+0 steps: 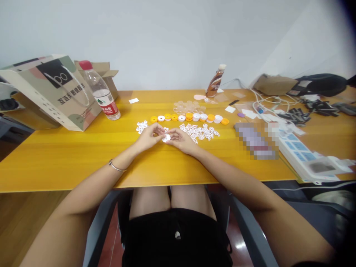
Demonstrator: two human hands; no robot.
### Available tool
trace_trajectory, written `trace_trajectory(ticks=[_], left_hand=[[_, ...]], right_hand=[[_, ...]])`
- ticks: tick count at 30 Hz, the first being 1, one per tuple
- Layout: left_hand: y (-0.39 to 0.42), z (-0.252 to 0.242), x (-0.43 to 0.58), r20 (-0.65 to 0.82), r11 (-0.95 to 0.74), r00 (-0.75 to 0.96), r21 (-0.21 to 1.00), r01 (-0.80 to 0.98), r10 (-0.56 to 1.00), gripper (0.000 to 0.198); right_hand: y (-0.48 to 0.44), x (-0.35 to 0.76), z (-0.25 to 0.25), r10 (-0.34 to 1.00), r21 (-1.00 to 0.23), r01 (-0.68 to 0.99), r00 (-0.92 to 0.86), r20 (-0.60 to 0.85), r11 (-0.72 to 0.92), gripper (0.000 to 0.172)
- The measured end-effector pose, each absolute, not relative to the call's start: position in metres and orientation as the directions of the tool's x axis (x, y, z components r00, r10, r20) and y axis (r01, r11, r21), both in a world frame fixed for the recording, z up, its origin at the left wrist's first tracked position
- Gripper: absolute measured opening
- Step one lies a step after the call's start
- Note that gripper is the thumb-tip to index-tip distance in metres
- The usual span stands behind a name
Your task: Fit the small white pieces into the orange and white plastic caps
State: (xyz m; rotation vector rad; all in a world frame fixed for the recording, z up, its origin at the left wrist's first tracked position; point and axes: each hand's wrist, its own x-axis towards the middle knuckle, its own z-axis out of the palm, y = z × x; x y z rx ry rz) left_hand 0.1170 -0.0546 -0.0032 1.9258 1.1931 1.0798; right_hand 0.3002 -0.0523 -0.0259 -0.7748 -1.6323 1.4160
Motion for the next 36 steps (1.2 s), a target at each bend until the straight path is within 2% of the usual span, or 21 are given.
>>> trace_trajectory(ticks=[4,10,14,16,19,21,25,29,36], left_hand=[[-0.053,-0.006,0.118,0.284,-0.358,0.252,0.872,0.333,0.925,0.027],[-0.053,-0.005,0.121,0.287,-0.35,0.231,0.885,0.308,0.929,0.026],[-0.05,-0.004,0.12,0.339,-0.357,0.115,0.894,0.269,0.934,0.023],[-0.046,-0.005,0.118,0.37,-0.367,0.053,0.875,0.316,0.927,0.02],[-0.036,-0.009,0.117,0.402,-0.372,0.02,0.826,0.423,0.915,0.015],[-0.028,-0.009,0.121,0.424,-0.4,0.062,0.783,0.477,0.904,0.015],[-0.006,-0.001,0.142,0.498,-0.561,0.288,0.577,0.594,0.818,0.019],[0.019,0.008,0.177,0.47,-0.644,0.462,0.371,0.669,0.752,0.018],[0.047,0.002,0.22,0.404,-0.546,0.41,0.317,0.776,0.817,0.022]], right_hand=[[-0.052,0.3,-0.026,0.855,-0.984,-0.063,-0.487,0.178,0.169,0.035],[-0.05,0.301,-0.022,0.855,-0.987,-0.075,-0.493,0.158,0.139,0.04],[-0.046,0.311,-0.009,0.88,-0.978,-0.102,-0.426,0.21,0.184,0.04],[-0.042,0.319,-0.002,0.899,-0.969,-0.11,-0.362,0.245,0.22,0.042],[-0.033,0.333,0.004,0.929,-0.958,-0.104,-0.235,0.286,0.269,0.043],[-0.025,0.341,0.004,0.942,-0.951,-0.096,-0.142,0.304,0.293,0.043],[-0.006,0.355,-0.005,0.948,-0.945,-0.085,0.01,0.317,0.317,0.047],[0.006,0.366,-0.012,0.921,-0.924,-0.089,0.16,0.356,0.373,0.044],[0.011,0.366,-0.015,0.905,-0.915,-0.063,0.189,0.381,0.398,0.043]])
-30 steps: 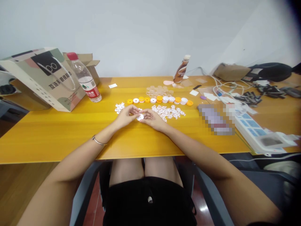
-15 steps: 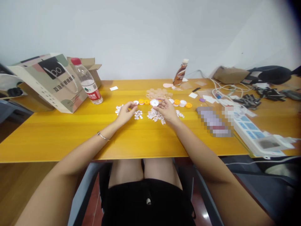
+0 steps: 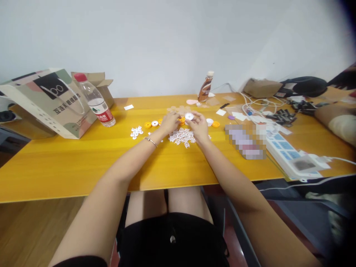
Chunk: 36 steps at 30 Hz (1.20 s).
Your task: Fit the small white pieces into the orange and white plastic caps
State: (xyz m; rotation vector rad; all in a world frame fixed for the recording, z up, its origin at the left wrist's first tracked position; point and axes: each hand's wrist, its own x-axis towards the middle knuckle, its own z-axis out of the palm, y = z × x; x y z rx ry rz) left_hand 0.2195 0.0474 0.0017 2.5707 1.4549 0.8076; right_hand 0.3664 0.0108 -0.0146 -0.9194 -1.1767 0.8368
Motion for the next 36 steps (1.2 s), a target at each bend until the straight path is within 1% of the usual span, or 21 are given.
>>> trace_trajectory(ticks=[3,5,7,8,10,11,13,14,15,17,18,20,23,26,28,31,36], left_hand=[[0.052,0.002,0.225,0.383,-0.51,0.385,0.312,0.801,0.84,0.017],[0.053,0.002,0.227,0.381,-0.502,0.373,0.334,0.798,0.846,0.012],[0.053,0.003,0.227,0.401,-0.502,0.346,0.401,0.767,0.848,0.007],[0.052,0.004,0.226,0.417,-0.503,0.323,0.457,0.734,0.85,0.005],[0.047,0.005,0.22,0.436,-0.491,0.253,0.614,0.618,0.864,0.004],[0.043,0.006,0.214,0.421,-0.467,0.214,0.707,0.531,0.881,0.005],[0.032,0.008,0.198,0.324,-0.361,0.165,0.88,0.31,0.932,0.006],[0.025,0.009,0.188,0.254,-0.285,0.17,0.94,0.187,0.952,0.007],[0.017,0.009,0.177,0.196,-0.213,0.18,0.974,0.077,0.964,0.009],[0.001,0.009,0.155,0.139,-0.127,0.208,0.989,-0.073,0.968,0.012],[-0.006,0.008,0.144,0.128,-0.108,0.211,0.989,-0.104,0.969,0.015],[-0.019,0.006,0.127,0.108,-0.089,0.197,0.991,-0.104,0.974,0.018],[-0.03,0.004,0.114,0.11,-0.091,0.191,0.99,-0.106,0.975,0.026],[-0.034,0.002,0.115,0.166,-0.147,0.277,0.985,-0.09,0.946,0.04],[-0.035,0.0,0.118,0.214,-0.2,0.333,0.977,-0.077,0.918,0.044],[-0.035,-0.004,0.121,0.265,-0.258,0.372,0.964,-0.068,0.89,0.041],[-0.039,-0.003,0.125,0.353,-0.381,0.355,0.924,0.011,0.866,0.038]], right_hand=[[0.009,0.364,-0.013,0.909,-0.915,-0.096,0.195,0.368,0.391,0.043],[0.008,0.363,-0.011,0.913,-0.915,-0.117,0.191,0.362,0.387,0.044],[0.006,0.362,-0.01,0.916,-0.915,-0.125,0.184,0.358,0.383,0.044],[0.005,0.362,-0.009,0.917,-0.916,-0.125,0.181,0.357,0.381,0.044],[0.003,0.36,-0.008,0.917,-0.917,-0.125,0.18,0.355,0.38,0.043],[0.001,0.359,-0.007,0.918,-0.917,-0.125,0.177,0.355,0.379,0.042],[-0.005,0.356,-0.006,0.923,-0.918,-0.129,0.152,0.354,0.374,0.041],[-0.008,0.353,-0.004,0.927,-0.921,-0.13,0.126,0.352,0.368,0.041],[-0.012,0.35,-0.003,0.932,-0.924,-0.129,0.097,0.349,0.359,0.042],[-0.02,0.343,-0.001,0.943,-0.936,-0.12,0.02,0.331,0.331,0.042],[-0.025,0.339,0.0,0.948,-0.942,-0.112,-0.017,0.319,0.315,0.042],[-0.032,0.332,0.001,0.952,-0.956,-0.096,-0.106,0.287,0.278,0.041],[-0.039,0.324,0.0,0.947,-0.966,-0.085,-0.194,0.255,0.243,0.043],[-0.041,0.321,-0.004,0.942,-0.972,-0.085,-0.241,0.235,0.221,0.044],[-0.041,0.321,-0.005,0.941,-0.973,-0.08,-0.248,0.232,0.218,0.042],[-0.041,0.321,-0.005,0.942,-0.974,-0.061,-0.248,0.226,0.218,0.039],[-0.042,0.321,-0.005,0.941,-0.976,-0.031,-0.258,0.218,0.218,0.037]])
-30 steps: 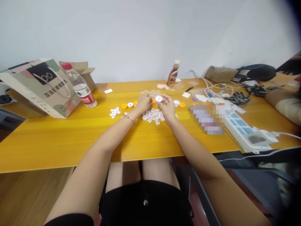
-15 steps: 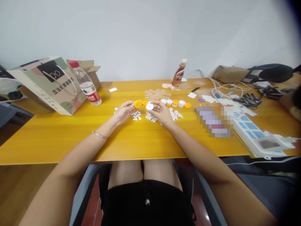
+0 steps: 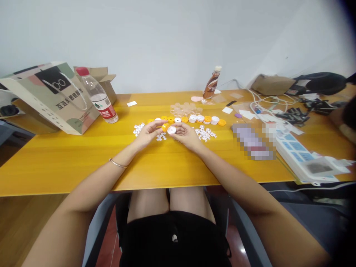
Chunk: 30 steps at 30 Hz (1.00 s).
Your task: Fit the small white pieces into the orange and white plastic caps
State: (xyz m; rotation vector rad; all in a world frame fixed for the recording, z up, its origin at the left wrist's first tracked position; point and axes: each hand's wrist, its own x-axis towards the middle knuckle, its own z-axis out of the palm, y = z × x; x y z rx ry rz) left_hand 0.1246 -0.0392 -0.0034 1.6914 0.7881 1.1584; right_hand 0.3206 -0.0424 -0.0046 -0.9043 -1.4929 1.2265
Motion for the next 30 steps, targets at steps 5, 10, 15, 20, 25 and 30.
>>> trace_trajectory(ticks=[5,10,15,20,25,30], left_hand=[[-0.046,-0.001,0.132,0.427,-0.5,0.389,0.86,0.105,0.816,0.036],[-0.05,0.0,0.133,0.54,-0.692,0.454,0.656,0.301,0.709,0.031],[-0.053,0.003,0.129,0.573,-0.75,0.486,0.533,0.391,0.66,0.037],[-0.056,0.005,0.127,0.579,-0.78,0.524,0.442,0.443,0.625,0.037],[-0.058,0.009,0.126,0.558,-0.795,0.566,0.446,0.411,0.606,0.036],[-0.058,0.011,0.122,0.531,-0.79,0.587,0.458,0.408,0.611,0.038]], right_hand=[[-0.043,0.32,-0.008,0.927,-0.973,-0.045,-0.296,0.23,0.227,0.036],[-0.041,0.321,-0.012,0.916,-0.972,-0.048,-0.327,0.233,0.23,0.039],[-0.039,0.321,-0.015,0.921,-0.977,-0.079,-0.324,0.215,0.2,0.041],[-0.041,0.319,-0.013,0.937,-0.983,-0.098,-0.299,0.178,0.156,0.04],[-0.046,0.319,-0.008,0.937,-0.983,-0.109,-0.303,0.176,0.15,0.035],[-0.048,0.318,-0.006,0.935,-0.983,-0.098,-0.305,0.181,0.158,0.033]])
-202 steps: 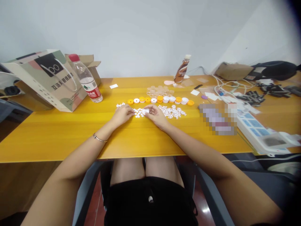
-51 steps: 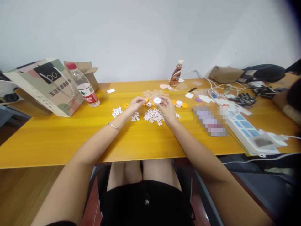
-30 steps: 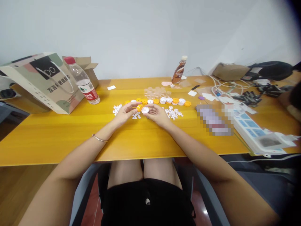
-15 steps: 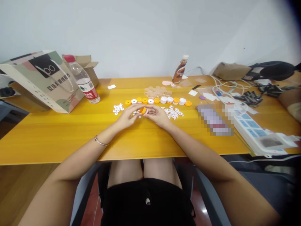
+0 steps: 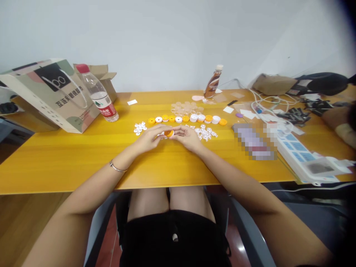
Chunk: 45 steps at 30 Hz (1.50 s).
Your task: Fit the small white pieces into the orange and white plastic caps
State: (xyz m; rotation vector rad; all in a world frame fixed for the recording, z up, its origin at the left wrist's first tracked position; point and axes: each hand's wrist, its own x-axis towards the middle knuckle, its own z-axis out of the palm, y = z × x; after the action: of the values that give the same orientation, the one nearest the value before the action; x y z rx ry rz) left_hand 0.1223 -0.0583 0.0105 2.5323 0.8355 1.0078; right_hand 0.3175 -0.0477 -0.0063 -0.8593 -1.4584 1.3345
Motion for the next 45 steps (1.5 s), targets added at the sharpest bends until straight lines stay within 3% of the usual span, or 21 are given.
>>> trace_trajectory(ticks=[12,29,39,45], left_hand=[[-0.06,0.009,0.122,0.532,-0.768,0.557,0.386,0.511,0.638,0.033],[-0.055,0.011,0.114,0.562,-0.832,0.614,0.348,0.433,0.554,0.035],[-0.056,0.009,0.116,0.556,-0.802,0.58,0.378,0.462,0.596,0.031],[-0.06,0.006,0.119,0.525,-0.774,0.569,0.402,0.489,0.633,0.03]], right_hand=[[-0.05,0.312,-0.014,0.953,-0.981,-0.107,-0.239,0.183,0.162,0.037],[-0.052,0.315,-0.011,0.912,-0.987,-0.107,-0.38,0.154,0.122,0.036],[-0.052,0.315,-0.015,0.89,-0.983,-0.158,-0.429,0.157,0.097,0.043],[-0.04,0.339,0.008,0.866,-0.976,0.069,-0.476,0.151,0.208,0.029]])
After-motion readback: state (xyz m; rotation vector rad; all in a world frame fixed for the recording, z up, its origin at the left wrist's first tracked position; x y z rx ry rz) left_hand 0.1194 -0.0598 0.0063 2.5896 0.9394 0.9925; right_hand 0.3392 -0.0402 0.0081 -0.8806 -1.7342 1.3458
